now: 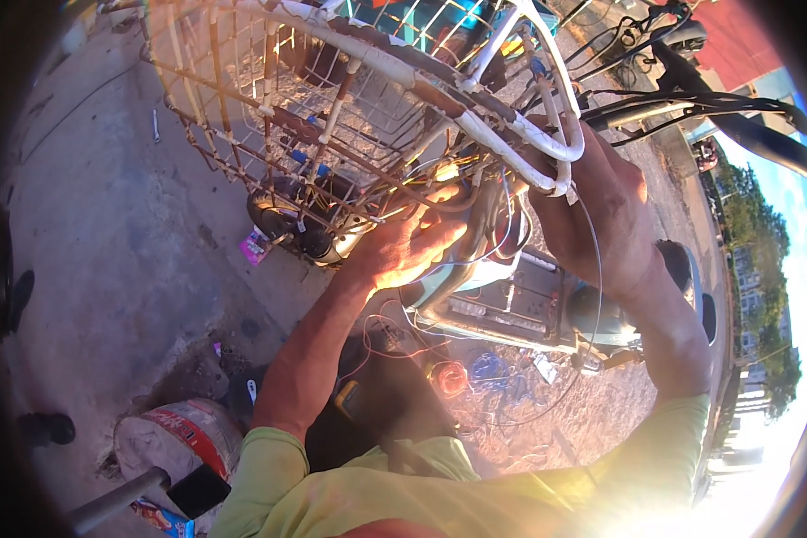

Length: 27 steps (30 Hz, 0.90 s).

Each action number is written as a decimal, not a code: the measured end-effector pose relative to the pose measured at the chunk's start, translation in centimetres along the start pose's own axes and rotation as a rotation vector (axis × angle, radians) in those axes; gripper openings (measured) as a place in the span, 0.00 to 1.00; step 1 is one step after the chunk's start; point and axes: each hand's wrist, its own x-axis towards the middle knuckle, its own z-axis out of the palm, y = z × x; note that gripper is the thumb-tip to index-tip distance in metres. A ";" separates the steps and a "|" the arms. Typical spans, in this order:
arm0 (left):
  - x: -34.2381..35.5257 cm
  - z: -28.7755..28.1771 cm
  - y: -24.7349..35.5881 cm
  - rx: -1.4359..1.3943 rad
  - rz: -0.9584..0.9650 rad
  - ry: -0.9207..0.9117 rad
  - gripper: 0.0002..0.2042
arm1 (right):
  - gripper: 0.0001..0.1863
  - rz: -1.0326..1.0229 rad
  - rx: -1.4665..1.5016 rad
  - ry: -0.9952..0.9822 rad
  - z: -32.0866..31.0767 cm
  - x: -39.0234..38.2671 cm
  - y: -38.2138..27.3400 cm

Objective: The person works on the electrical wiring of an electric scooter by handling wires, using pliers to strip or cut them, and wrapping electrical tape around the connections near the handlebars and floorboard.

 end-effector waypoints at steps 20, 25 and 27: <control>-0.2 -2.9 4.9 0.088 -0.161 -0.118 0.31 | 0.10 0.109 -0.087 0.199 4.6 -3.9 4.8; -0.2 -2.6 4.9 0.063 -0.130 -0.083 0.31 | 0.10 0.111 -0.027 0.167 4.4 -3.3 4.5; -0.3 -2.8 5.9 0.081 -0.173 -0.082 0.31 | 0.10 0.128 -0.027 0.155 4.3 -3.2 4.3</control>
